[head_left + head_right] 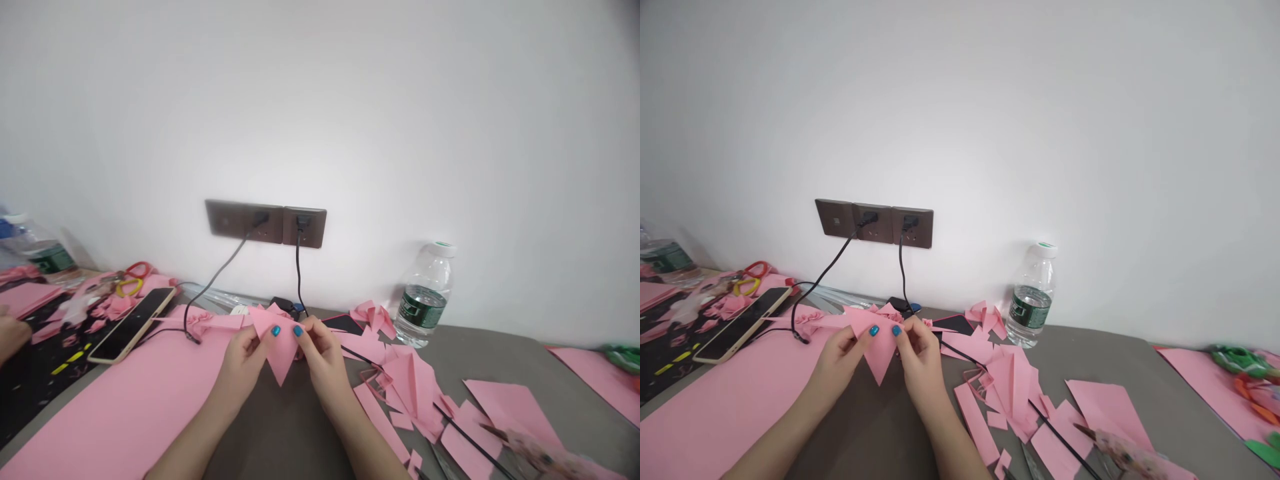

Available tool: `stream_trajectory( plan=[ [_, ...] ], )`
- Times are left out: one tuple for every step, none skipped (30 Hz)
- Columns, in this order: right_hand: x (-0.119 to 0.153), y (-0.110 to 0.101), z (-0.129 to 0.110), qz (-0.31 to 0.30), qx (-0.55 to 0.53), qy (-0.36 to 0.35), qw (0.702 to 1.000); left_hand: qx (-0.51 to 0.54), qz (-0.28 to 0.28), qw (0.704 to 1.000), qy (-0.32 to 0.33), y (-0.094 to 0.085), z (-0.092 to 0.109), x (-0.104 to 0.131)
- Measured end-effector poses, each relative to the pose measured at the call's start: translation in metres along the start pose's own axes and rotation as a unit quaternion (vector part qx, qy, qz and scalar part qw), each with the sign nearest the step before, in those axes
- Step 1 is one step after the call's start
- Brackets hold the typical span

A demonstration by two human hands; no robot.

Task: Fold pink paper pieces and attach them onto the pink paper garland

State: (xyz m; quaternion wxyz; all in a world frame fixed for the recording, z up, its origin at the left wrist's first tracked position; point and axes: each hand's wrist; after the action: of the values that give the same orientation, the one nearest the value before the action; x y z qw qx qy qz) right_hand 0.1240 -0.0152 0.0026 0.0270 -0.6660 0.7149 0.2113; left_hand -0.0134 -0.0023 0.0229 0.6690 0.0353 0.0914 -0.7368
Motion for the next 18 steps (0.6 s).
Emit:
stream_trajectory(
  plan=[
    [0.0001,0.0008,-0.0008,-0.009,0.003,-0.008,1.000,-0.002,0.010,1.000,-0.003,-0.0002,-0.0003,0.0001],
    [0.0004,0.0016,-0.0014,-0.019,0.007,-0.015,1.000,-0.006,0.021,1.000,-0.007,-0.0005,-0.0008,0.0002],
    [0.0008,0.0023,-0.0019,-0.030,0.013,-0.020,0.999,-0.012,0.034,0.999,-0.010,-0.0007,-0.0014,0.0004],
    [0.0013,0.0029,-0.0021,-0.040,0.020,-0.023,0.999,-0.018,0.045,0.999,-0.011,-0.0009,-0.0020,0.0006],
    [0.0019,0.0033,-0.0022,-0.049,0.027,-0.022,0.998,-0.024,0.055,0.998,-0.010,-0.0011,-0.0027,0.0009],
    [0.0026,0.0035,-0.0022,-0.056,0.034,-0.018,0.998,-0.031,0.062,0.998,-0.007,-0.0012,-0.0031,0.0012],
    [0.0034,0.0037,-0.0022,-0.063,0.040,-0.013,0.997,-0.038,0.063,0.997,-0.004,-0.0012,-0.0033,0.0015],
    [0.0041,0.0037,-0.0023,-0.069,0.044,-0.007,0.997,-0.044,0.062,0.997,0.000,-0.0013,-0.0032,0.0017],
    [0.0048,0.0038,-0.0026,-0.076,0.047,-0.004,0.996,-0.047,0.058,0.997,0.004,-0.0014,-0.0028,0.0018],
    [0.0055,0.0040,-0.0029,-0.082,0.050,-0.002,0.995,-0.049,0.054,0.997,0.007,-0.0016,-0.0023,0.0017],
    [0.0061,0.0043,-0.0034,-0.089,0.051,-0.002,0.995,-0.049,0.054,0.997,0.011,-0.0019,-0.0018,0.0015],
    [0.0068,0.0047,-0.0040,-0.095,0.051,-0.001,0.994,-0.047,0.056,0.997,0.014,-0.0023,-0.0013,0.0012],
    [0.0074,0.0052,-0.0045,-0.101,0.050,0.001,0.994,-0.043,0.062,0.997,0.016,-0.0027,-0.0008,0.0007],
    [0.0079,0.0058,-0.0050,-0.106,0.048,0.004,0.993,-0.037,0.069,0.997,0.017,-0.0032,-0.0005,0.0003],
    [0.0083,0.0063,-0.0054,-0.110,0.046,0.007,0.993,-0.031,0.075,0.997,0.015,-0.0035,-0.0003,-0.0001],
    [0.0087,0.0068,-0.0057,-0.113,0.044,0.010,0.993,-0.024,0.079,0.996,0.012,-0.0037,-0.0001,-0.0004],
    [0.0089,0.0072,-0.0060,-0.113,0.041,0.012,0.993,-0.016,0.082,0.996,0.008,-0.0038,0.0002,-0.0006],
    [0.0089,0.0074,-0.0061,-0.113,0.039,0.013,0.993,-0.009,0.083,0.997,0.005,-0.0037,0.0006,-0.0006]
  ],
)
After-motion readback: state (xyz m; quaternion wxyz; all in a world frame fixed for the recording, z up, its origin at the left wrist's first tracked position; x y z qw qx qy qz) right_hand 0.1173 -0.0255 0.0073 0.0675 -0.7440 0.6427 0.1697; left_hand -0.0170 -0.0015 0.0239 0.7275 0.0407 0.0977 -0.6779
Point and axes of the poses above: each hand's wrist, its own x-axis away from the middle knuckle, its own y-axis out of the palm, z = x × y, and after that the axes turned 1 degree about -y, right-handed
